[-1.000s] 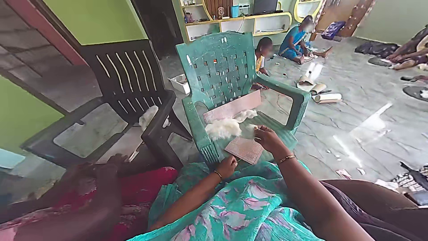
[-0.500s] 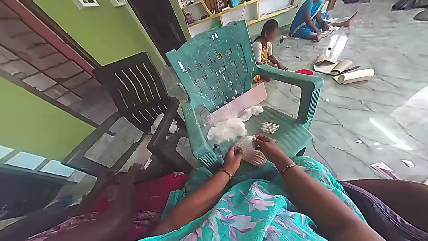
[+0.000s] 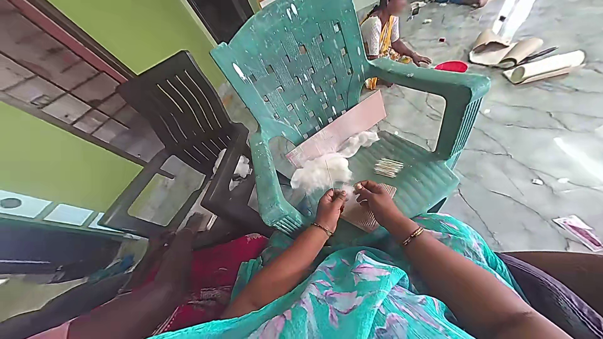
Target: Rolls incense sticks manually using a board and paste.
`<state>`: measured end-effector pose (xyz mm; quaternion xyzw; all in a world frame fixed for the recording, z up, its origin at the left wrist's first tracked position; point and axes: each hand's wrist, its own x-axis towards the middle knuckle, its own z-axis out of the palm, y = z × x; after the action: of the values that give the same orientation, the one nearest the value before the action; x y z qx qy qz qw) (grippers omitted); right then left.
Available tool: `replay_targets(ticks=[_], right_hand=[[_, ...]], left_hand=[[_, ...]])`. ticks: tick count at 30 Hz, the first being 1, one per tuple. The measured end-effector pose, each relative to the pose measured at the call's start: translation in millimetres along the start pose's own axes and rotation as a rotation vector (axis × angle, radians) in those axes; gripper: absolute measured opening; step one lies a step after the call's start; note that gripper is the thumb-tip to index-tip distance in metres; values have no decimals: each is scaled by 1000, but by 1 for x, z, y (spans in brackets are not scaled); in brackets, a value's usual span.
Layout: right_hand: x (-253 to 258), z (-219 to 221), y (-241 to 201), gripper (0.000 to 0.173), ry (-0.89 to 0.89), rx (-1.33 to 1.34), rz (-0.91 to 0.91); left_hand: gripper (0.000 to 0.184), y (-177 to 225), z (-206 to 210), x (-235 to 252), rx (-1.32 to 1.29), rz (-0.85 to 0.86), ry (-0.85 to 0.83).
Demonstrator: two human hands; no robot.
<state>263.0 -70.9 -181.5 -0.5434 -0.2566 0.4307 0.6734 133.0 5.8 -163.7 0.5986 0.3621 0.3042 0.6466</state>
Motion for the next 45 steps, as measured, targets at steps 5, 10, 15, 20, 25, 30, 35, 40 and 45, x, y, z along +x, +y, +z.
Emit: replay_targets(ticks=[5, 10, 15, 20, 25, 30, 35, 40, 45], right_hand=[[3, -5, -2, 17, -106, -93, -34], [9, -5, 4, 11, 27, -151, -16], [29, -10, -1, 9, 108, -45, 54], [66, -5, -8, 14, 130, -175, 88], [113, 4, -2, 23, 92, -273, 219], [111, 7, -6, 37, 140, -23, 299], [93, -10, -5, 36, 20, -729, -97], [101, -7, 13, 34, -174, -1096, -271], [96, -10, 1, 29, -64, -1005, -267]], left_hand=[[7, -3, 0, 5, 25, -7, -1], [5, -8, -2, 6, 20, -28, 0], [6, -13, -4, 8, -57, -79, 33], [6, -19, -7, 9, -106, -128, 43], [6, -21, -12, 8, -82, -134, -10], [7, -23, -14, 8, -46, -124, -31], [8, -23, -12, 8, -10, -104, -37], [9, -21, -9, 7, -3, -98, -3], [5, -17, -14, -3, -30, -122, 39]])
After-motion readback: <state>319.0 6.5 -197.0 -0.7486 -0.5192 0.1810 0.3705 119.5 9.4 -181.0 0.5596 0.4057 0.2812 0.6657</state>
